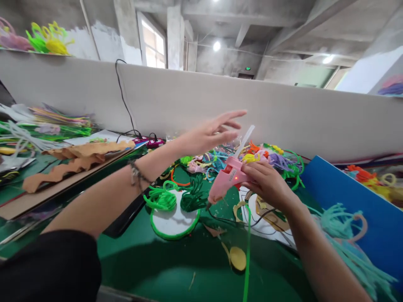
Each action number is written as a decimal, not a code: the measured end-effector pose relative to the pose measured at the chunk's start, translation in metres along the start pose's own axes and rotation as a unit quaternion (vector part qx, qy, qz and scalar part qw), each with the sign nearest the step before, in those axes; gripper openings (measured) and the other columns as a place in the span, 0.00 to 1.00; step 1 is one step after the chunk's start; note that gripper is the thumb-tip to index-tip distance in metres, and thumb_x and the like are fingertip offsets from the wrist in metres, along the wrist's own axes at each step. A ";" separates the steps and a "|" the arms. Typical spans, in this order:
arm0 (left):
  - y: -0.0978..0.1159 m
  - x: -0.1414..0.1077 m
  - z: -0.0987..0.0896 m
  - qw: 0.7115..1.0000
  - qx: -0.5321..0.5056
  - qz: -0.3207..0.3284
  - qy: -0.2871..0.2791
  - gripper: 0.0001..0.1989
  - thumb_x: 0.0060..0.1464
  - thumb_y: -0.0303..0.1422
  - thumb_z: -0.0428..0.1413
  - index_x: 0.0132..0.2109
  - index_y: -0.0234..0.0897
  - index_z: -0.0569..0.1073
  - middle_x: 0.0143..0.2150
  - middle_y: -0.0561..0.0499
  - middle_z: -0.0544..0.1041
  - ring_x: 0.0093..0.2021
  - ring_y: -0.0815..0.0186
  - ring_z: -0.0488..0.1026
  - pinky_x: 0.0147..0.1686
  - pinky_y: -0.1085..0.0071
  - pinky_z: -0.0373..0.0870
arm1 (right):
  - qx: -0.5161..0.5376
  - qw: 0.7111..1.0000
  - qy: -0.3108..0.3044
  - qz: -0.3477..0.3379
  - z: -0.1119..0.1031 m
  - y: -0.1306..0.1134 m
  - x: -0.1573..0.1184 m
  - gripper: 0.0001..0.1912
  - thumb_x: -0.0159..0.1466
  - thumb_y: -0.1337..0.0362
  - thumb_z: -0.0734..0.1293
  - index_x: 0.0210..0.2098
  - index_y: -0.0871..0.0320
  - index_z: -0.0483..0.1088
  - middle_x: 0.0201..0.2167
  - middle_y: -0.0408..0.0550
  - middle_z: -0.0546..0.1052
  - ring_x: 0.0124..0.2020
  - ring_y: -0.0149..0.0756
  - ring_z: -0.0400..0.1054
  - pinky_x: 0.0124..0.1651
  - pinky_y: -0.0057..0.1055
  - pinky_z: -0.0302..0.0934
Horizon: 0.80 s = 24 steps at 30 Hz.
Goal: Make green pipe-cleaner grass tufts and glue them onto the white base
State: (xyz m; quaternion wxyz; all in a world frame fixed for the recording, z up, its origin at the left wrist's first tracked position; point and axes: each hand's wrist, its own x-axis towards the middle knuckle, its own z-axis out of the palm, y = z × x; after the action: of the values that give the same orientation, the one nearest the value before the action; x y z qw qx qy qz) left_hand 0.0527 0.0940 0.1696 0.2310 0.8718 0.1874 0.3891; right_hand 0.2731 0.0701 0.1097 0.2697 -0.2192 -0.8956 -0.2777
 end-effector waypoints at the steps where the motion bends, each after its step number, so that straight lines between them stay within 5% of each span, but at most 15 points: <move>1: -0.002 0.013 0.001 1.000 -0.014 0.008 -0.006 0.21 0.56 0.35 0.45 0.58 0.42 0.58 0.50 0.48 0.70 0.43 0.67 0.70 0.40 0.72 0.69 | 0.003 1.000 0.001 0.004 -0.001 0.002 0.001 0.15 0.64 0.57 0.54 0.39 0.59 0.66 0.30 0.50 0.74 0.33 0.34 0.69 0.36 0.29 0.61; 9: 0.000 0.057 0.008 0.999 -0.004 0.032 -0.010 0.15 0.53 0.32 0.49 0.48 0.40 0.70 0.41 0.54 0.75 0.39 0.70 0.73 0.41 0.70 0.71 | -0.032 0.999 0.022 -0.012 -0.006 0.014 0.001 0.13 0.64 0.58 0.55 0.40 0.60 0.64 0.30 0.50 0.74 0.33 0.34 0.70 0.33 0.28 0.63; 24: 0.015 0.041 0.002 0.997 0.027 0.024 0.072 0.13 0.49 0.22 0.51 0.43 0.28 0.72 0.40 0.53 0.76 0.34 0.76 0.72 0.36 0.77 0.71 | -0.088 0.995 0.038 -0.027 0.003 0.027 0.014 0.09 0.64 0.61 0.56 0.40 0.58 0.62 0.28 0.47 0.73 0.29 0.33 0.67 0.30 0.28 0.58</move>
State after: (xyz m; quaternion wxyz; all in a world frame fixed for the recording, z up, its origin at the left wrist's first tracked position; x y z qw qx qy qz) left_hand 0.0823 0.1023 0.2008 0.1844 0.8515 0.1932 0.4512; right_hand 0.2761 0.0961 0.1262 0.2751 -0.2072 -0.8624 -0.3711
